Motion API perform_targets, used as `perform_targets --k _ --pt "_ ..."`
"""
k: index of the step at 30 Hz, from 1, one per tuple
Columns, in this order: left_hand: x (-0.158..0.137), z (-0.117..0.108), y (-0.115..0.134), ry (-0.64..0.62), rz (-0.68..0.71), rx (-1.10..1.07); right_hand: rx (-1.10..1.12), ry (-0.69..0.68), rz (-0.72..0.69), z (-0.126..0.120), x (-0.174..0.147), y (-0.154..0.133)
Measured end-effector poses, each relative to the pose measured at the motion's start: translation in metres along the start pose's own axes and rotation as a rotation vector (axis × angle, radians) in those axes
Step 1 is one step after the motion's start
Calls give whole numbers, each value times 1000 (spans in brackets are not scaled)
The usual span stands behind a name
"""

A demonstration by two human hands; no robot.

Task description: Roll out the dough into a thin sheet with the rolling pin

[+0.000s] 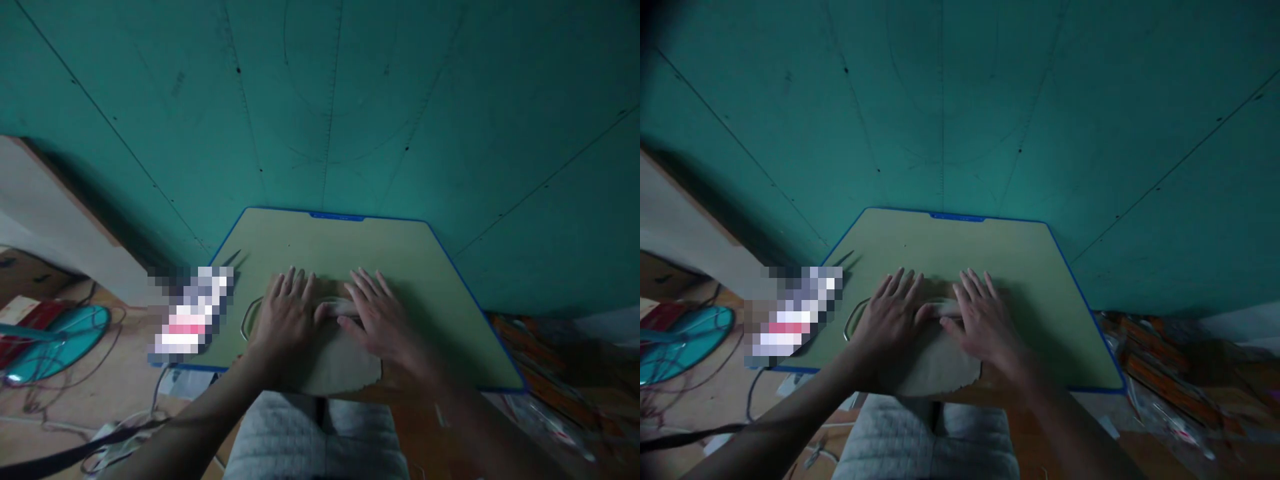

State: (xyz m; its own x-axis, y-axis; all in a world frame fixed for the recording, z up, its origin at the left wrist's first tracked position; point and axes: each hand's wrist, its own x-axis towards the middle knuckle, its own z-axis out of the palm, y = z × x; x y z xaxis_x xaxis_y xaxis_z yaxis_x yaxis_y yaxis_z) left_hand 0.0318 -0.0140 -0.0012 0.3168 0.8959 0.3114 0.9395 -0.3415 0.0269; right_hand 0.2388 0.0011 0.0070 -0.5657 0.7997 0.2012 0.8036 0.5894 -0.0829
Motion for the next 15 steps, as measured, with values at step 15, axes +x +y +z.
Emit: perform_targets --k 15 --pt "7 2 -6 -89 85 -45 -49 1 45 2 -19 -11"
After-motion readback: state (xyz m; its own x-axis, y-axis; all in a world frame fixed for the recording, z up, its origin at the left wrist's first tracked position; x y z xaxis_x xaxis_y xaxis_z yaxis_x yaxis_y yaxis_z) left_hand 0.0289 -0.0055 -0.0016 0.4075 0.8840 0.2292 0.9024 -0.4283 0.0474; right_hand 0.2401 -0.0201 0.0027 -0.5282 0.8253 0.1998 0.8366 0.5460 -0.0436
